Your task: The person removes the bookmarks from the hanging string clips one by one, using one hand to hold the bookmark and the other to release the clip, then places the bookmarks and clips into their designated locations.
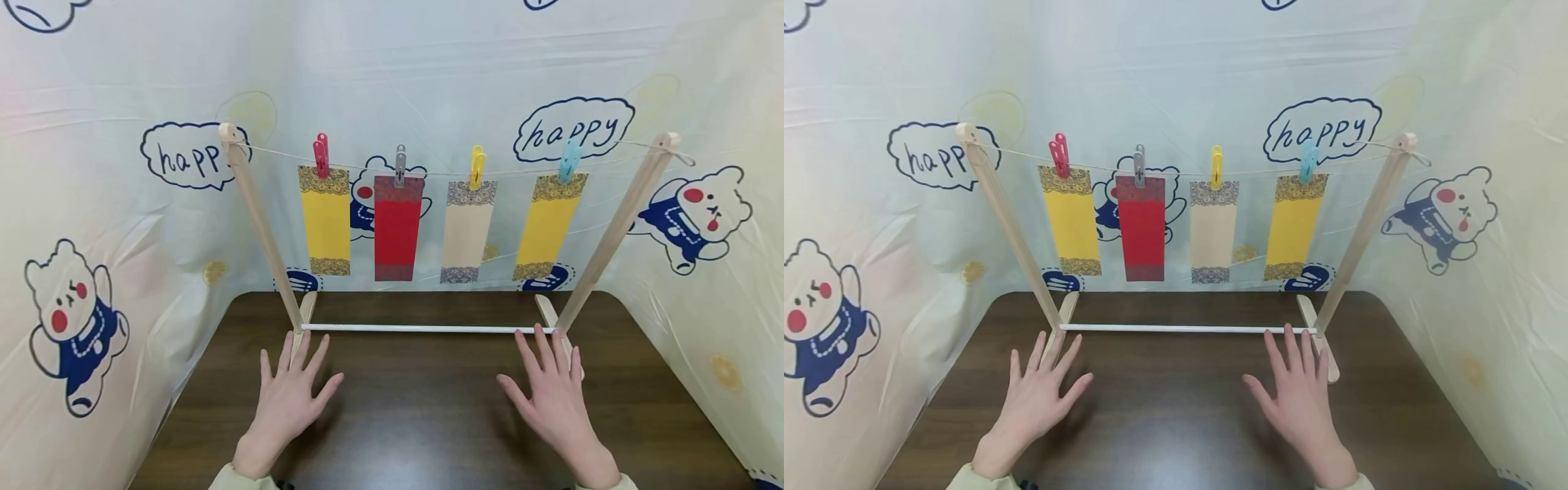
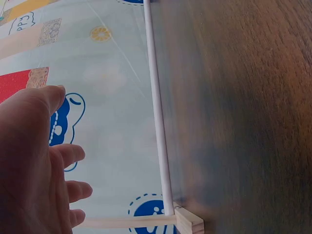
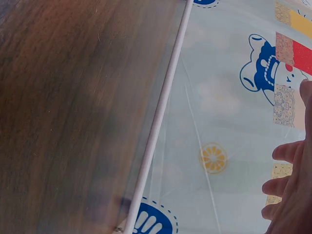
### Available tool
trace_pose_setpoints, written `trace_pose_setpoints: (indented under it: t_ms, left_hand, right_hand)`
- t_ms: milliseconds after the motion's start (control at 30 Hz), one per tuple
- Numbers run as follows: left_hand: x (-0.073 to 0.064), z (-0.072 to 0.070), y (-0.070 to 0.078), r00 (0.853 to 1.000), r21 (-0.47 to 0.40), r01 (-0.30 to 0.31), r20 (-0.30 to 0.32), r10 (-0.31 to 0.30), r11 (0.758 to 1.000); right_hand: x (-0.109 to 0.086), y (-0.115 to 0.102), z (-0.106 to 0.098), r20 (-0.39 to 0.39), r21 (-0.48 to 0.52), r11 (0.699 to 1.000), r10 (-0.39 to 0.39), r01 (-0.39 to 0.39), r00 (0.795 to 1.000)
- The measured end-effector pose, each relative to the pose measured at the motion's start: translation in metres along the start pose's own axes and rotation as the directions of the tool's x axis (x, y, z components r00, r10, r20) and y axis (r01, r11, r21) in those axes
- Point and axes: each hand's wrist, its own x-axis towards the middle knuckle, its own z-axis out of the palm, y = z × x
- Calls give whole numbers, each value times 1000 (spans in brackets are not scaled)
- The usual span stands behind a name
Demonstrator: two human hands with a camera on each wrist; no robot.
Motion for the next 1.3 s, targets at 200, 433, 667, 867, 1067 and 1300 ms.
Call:
trace_pose_setpoints:
  t_ms: [200, 433, 667, 867, 1067, 1300]
  left_hand:
    - [1, -3, 1, 1000, -5, 0, 2, 0, 1000]
    - [0, -4, 2, 1000, -9, 0, 4, 0, 1000]
    - [3, -2, 3, 995, -95, -14, -97, 5, 995]
    - [7, -4, 7, 971, -146, -63, -240, 27, 987]
    - [11, -7, 10, 926, -196, -133, -375, 51, 972]
    - [15, -10, 11, 910, -248, -159, -412, 45, 956]
  right_hand:
    - [3, -2, 0, -7, 0, 1000, -6, 6, 1000]
    - [4, -6, 0, -10, 15, 1000, -15, 15, 1000]
    - [13, -14, -2, -15, 68, 997, -25, 26, 1000]
    - [24, -24, -6, -57, 121, 990, -63, 70, 996]
    - [36, -35, -10, -80, 147, 982, -105, 116, 991]
    - [50, -50, -19, -101, 158, 969, -174, 189, 979]
